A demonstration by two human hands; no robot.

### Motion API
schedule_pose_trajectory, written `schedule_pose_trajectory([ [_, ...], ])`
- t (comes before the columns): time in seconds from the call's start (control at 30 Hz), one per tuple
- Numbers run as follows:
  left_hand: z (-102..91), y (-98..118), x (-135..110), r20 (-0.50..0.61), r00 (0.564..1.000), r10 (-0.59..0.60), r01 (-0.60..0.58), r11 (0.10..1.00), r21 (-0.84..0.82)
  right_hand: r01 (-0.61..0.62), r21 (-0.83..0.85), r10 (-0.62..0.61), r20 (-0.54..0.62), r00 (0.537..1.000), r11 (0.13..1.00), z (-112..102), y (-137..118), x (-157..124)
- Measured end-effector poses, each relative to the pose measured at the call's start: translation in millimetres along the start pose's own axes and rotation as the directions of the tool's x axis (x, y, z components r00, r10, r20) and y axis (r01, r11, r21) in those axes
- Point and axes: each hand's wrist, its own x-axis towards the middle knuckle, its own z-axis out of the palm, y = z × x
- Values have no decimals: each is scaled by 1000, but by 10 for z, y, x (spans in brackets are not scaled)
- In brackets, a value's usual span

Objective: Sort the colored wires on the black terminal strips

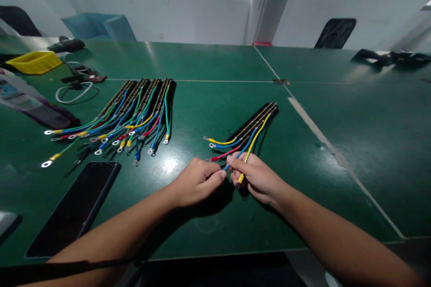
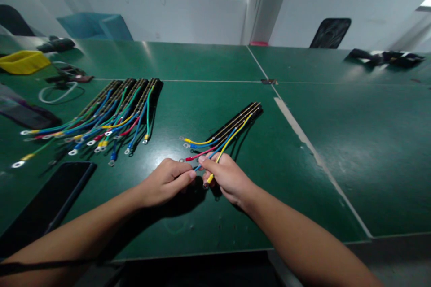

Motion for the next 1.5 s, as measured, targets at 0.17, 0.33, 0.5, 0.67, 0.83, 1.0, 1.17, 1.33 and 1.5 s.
schedule_pose_trajectory([
  [0.17, 30, -37, -4, -45, 999, 27, -23, 997, 79, -3, -22, 3, -13, 1000, 1000, -9, 14, 1],
  [0.33, 45, -53, -21, -72, 997, 39, -28, 989, 147, 4, -57, -5, -19, 1000, 998, -12, 25, 4],
  [0.5, 44, -46, -21, -56, 998, 27, -22, 995, 101, -7, -104, 5, -21, 1000, 995, 2, 1, -5],
  [0.67, 52, -68, -11, -75, 996, 54, -43, 990, 135, -23, -122, 20, -26, 999, 992, 4, -6, -15],
  [0.83, 44, -62, -18, -101, 992, 72, -59, 991, 124, -22, -97, 20, -23, 1000, 995, -6, 9, -8],
  [1.0, 2, -31, -63, -176, 973, 150, -142, 988, 61, -36, 46, 35, 20, 999, 998, -6, -13, -13],
  [1.17, -15, -29, -95, -265, 930, 256, -249, 967, 59, -73, 125, 74, 0, 997, 989, 7, -58, -38],
  [1.33, 1, -70, -78, -330, 883, 335, -319, 942, 102, -74, 119, 72, 19, 997, 990, -10, -36, -29],
  [1.5, -8, -87, -50, -309, 868, 388, -380, 921, 87, -51, -10, 51, 52, 997, 999, -23, -24, -25],
])
